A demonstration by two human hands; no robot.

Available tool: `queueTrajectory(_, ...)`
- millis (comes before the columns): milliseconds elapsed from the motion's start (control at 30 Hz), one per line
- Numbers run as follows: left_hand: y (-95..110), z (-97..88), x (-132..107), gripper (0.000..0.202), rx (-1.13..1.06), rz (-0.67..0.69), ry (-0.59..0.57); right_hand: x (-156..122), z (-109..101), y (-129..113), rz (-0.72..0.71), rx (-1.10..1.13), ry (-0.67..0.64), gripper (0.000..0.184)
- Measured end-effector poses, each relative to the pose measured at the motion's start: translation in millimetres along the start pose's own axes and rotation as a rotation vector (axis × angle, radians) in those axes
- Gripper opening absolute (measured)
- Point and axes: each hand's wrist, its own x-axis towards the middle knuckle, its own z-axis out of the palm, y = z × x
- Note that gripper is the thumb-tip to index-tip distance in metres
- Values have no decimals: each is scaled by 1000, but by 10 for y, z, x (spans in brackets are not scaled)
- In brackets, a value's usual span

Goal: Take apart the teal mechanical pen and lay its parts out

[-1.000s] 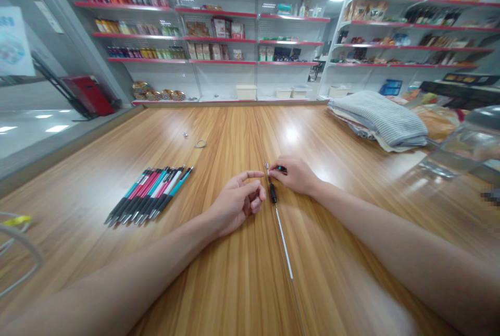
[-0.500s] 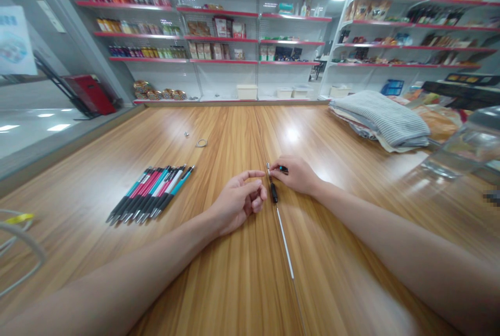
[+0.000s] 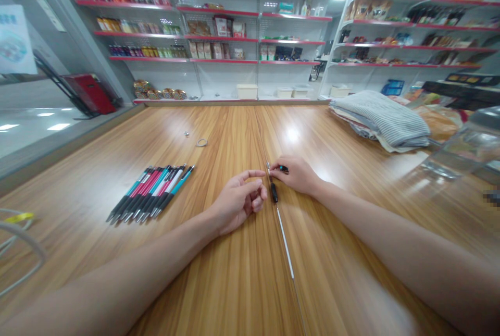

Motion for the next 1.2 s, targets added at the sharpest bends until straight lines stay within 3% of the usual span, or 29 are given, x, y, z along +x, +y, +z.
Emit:
queueTrajectory(500,-1,-1,3,33,-14,-3,9,-11,5,16,10,5,5,13)
queueTrajectory(1200,23,39,-3,27,11,-11,26,-14,-4,4,27,3,2,13)
